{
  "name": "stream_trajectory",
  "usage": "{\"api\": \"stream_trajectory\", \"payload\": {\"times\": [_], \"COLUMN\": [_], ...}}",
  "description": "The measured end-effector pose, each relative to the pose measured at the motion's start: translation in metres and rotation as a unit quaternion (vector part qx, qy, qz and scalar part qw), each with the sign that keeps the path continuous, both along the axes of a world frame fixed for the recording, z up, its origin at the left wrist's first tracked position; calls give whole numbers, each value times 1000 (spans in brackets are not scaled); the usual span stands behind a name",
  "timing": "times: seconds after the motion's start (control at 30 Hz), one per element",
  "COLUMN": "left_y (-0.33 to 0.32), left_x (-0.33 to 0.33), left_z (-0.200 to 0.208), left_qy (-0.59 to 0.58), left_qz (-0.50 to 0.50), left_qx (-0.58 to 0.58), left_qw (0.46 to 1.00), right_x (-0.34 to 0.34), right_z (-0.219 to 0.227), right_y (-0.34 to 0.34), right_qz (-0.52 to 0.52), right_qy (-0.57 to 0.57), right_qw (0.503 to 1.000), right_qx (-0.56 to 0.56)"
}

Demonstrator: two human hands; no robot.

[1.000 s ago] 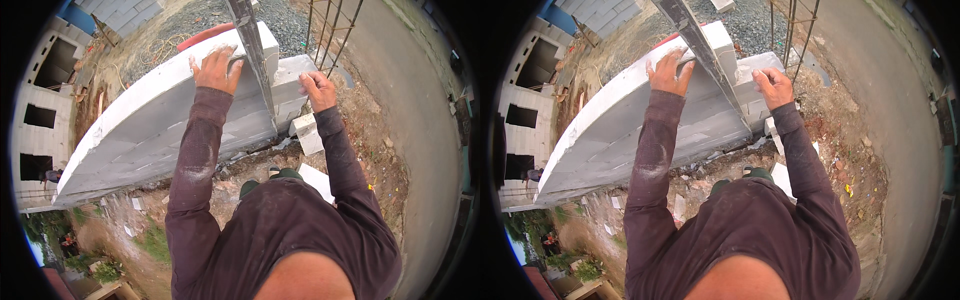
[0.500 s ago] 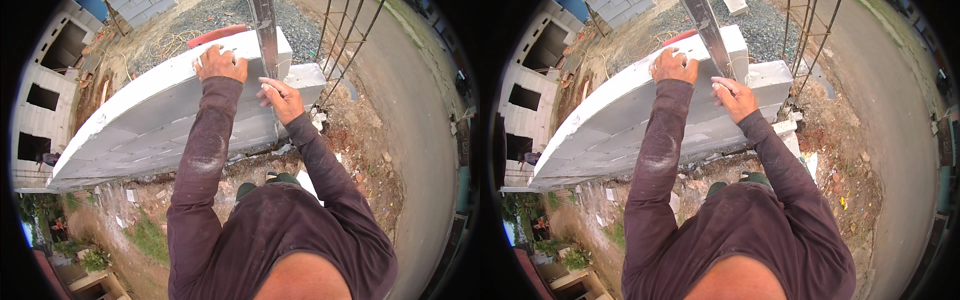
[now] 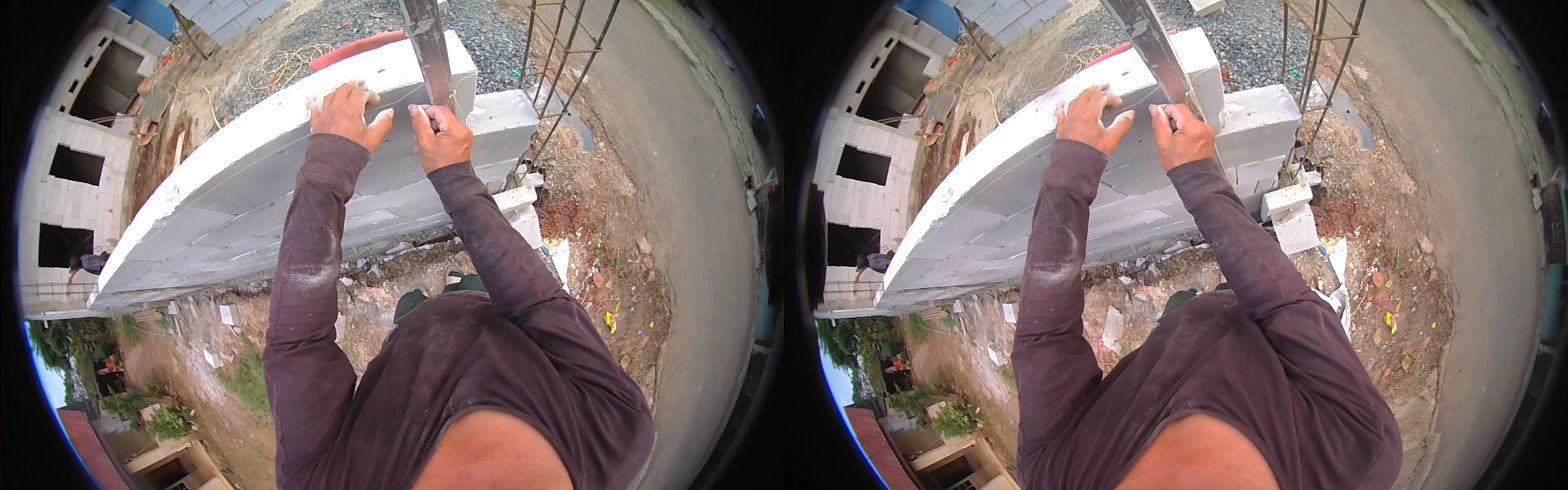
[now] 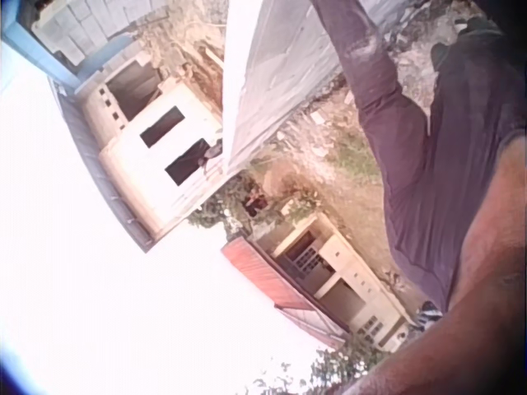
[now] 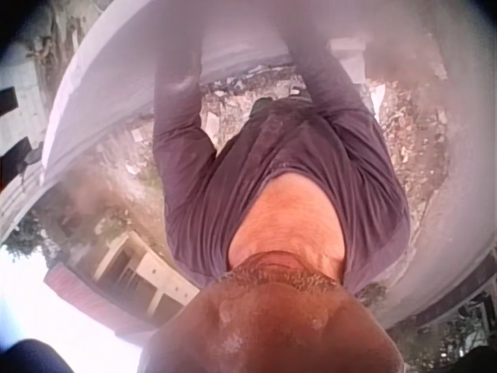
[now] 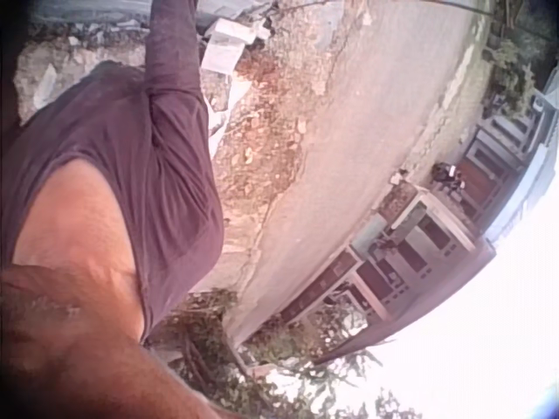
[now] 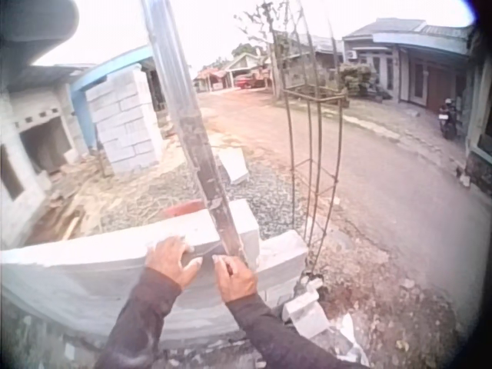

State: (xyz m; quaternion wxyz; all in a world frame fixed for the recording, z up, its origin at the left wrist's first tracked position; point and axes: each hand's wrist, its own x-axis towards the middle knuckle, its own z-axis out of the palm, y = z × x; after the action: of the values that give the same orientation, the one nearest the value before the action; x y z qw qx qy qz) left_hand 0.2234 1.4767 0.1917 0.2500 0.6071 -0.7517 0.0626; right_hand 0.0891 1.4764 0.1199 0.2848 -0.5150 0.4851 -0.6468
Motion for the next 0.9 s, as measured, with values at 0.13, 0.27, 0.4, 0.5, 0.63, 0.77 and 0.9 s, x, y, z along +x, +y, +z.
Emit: {"api": "stream_trajectory", "payload": {"times": [0.13, 0.27, 0.4, 0.5, 0.63, 0.77, 0.9], "left_y": [0, -1, -5, -8, -14, -19, -22], "left_x": [4, 5, -1, -2, 5, 9, 16], "left_z": [-6, -2, -9, -7, 5, 11, 15], "left_qy": [-29, -67, -7, 32, 46, 5, 51], "left_qz": [-3, -7, -4, -15, -28, -13, -9], "left_qx": [-21, -11, -40, -37, -21, -41, -79], "left_qw": [999, 998, 999, 999, 998, 999, 996], "right_x": [4, 7, 11, 10, -3, -40, -94], "right_z": [7, 9, 11, 8, 8, 12, 35], "right_y": [0, -1, -2, -4, 0, 20, -2], "right_qz": [-56, -57, -63, -75, -55, 24, 94], "right_qy": [81, 50, 45, 76, 121, 81, 12], "right_qw": [995, 997, 997, 994, 991, 995, 993], "right_qx": [-16, -20, -16, -17, -9, 46, 75]}}
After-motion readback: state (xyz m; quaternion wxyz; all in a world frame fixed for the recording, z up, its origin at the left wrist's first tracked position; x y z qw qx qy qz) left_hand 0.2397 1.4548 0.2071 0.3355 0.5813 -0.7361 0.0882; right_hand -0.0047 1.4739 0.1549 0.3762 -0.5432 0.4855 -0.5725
